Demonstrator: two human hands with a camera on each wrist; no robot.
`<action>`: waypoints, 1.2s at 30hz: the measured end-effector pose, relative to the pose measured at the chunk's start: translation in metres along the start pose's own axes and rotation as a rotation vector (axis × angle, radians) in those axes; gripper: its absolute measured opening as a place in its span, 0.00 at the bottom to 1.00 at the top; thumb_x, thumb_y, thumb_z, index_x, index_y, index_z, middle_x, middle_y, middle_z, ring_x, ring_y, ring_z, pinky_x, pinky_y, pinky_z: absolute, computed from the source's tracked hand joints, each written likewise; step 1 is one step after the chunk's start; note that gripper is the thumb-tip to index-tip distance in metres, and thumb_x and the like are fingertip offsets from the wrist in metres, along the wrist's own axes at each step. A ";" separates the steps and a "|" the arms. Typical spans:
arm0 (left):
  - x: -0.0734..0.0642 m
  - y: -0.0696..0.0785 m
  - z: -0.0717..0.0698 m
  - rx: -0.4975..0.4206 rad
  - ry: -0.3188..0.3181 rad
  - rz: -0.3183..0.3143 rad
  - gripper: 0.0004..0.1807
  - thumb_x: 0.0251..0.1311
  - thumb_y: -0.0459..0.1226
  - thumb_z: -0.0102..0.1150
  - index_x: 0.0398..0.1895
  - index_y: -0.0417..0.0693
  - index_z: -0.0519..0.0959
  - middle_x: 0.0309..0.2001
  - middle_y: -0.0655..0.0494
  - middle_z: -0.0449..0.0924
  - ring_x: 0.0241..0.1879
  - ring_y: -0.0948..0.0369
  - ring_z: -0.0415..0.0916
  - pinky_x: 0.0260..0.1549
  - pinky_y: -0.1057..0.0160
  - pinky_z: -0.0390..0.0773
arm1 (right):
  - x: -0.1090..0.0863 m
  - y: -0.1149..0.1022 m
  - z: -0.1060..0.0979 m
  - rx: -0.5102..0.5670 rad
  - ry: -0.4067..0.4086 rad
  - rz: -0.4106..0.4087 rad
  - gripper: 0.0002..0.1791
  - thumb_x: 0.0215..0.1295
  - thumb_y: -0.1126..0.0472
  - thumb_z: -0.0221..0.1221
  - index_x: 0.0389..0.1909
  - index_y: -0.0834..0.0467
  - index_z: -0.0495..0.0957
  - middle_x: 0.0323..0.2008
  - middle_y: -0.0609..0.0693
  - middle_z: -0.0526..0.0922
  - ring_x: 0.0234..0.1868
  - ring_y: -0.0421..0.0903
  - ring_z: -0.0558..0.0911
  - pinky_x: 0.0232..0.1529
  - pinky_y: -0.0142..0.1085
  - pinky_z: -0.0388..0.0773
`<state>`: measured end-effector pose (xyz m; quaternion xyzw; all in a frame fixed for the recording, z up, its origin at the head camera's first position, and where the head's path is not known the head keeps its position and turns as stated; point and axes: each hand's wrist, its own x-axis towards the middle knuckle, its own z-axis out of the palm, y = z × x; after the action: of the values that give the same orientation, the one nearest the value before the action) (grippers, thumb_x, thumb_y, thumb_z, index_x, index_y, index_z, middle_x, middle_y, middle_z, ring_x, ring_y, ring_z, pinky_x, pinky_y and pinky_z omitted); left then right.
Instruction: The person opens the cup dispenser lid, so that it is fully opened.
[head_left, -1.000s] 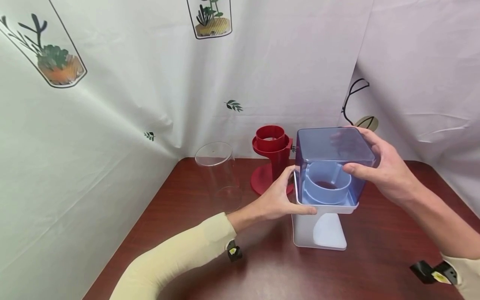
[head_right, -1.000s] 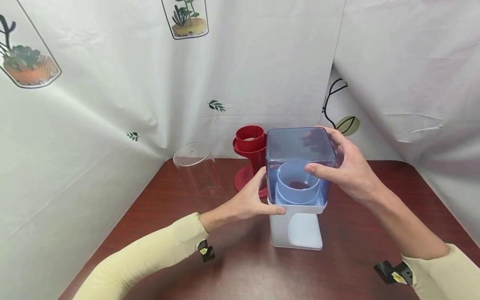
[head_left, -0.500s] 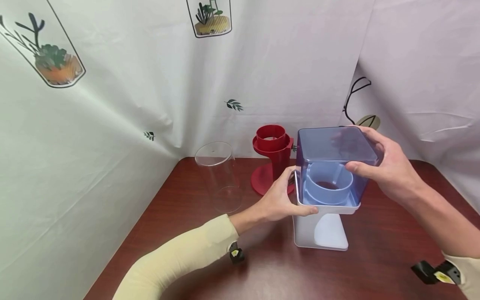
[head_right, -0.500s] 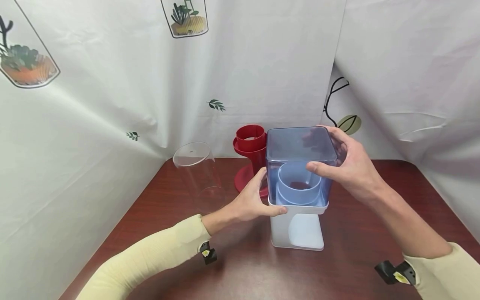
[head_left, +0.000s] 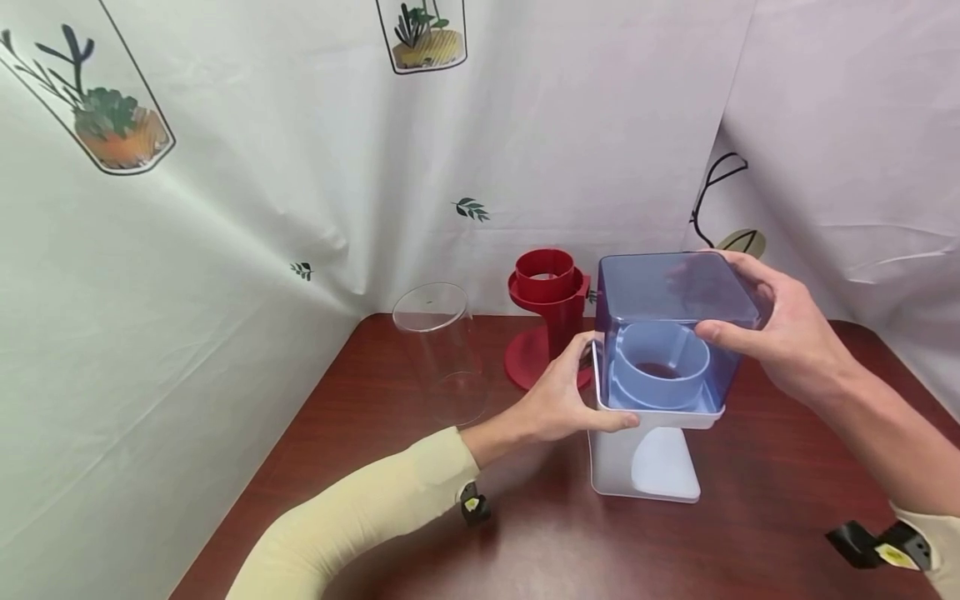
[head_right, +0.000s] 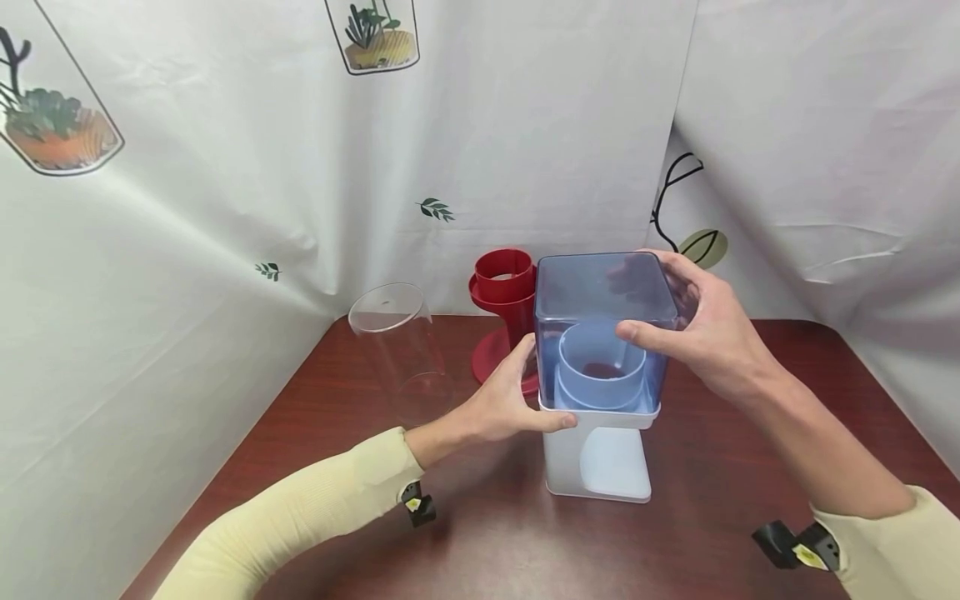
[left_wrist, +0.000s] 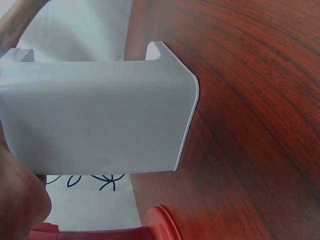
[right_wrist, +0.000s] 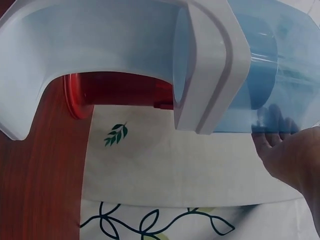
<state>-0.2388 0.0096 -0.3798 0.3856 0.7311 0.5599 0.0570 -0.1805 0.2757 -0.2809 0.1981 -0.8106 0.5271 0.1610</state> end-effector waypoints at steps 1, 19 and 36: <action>0.000 0.000 0.000 0.007 -0.001 0.002 0.49 0.49 0.44 0.80 0.73 0.59 0.62 0.64 0.65 0.72 0.64 0.63 0.72 0.63 0.66 0.75 | -0.001 0.001 -0.001 -0.011 0.003 0.002 0.38 0.65 0.71 0.68 0.75 0.49 0.71 0.60 0.42 0.84 0.54 0.40 0.83 0.49 0.24 0.77; 0.000 0.003 0.000 0.058 -0.005 -0.014 0.50 0.47 0.45 0.81 0.73 0.60 0.62 0.64 0.65 0.73 0.63 0.66 0.73 0.60 0.66 0.78 | -0.002 0.003 -0.003 0.034 -0.020 -0.042 0.43 0.60 0.77 0.67 0.75 0.48 0.70 0.61 0.40 0.83 0.54 0.39 0.83 0.47 0.25 0.80; 0.003 0.000 -0.002 0.081 -0.028 0.037 0.50 0.48 0.45 0.80 0.73 0.56 0.62 0.62 0.63 0.75 0.60 0.68 0.75 0.60 0.63 0.79 | -0.002 0.002 -0.005 -0.038 0.011 0.036 0.39 0.64 0.69 0.69 0.76 0.47 0.70 0.58 0.38 0.83 0.52 0.37 0.82 0.48 0.24 0.74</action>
<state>-0.2422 0.0097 -0.3783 0.4089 0.7450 0.5255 0.0409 -0.1793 0.2812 -0.2815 0.1776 -0.8231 0.5153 0.1595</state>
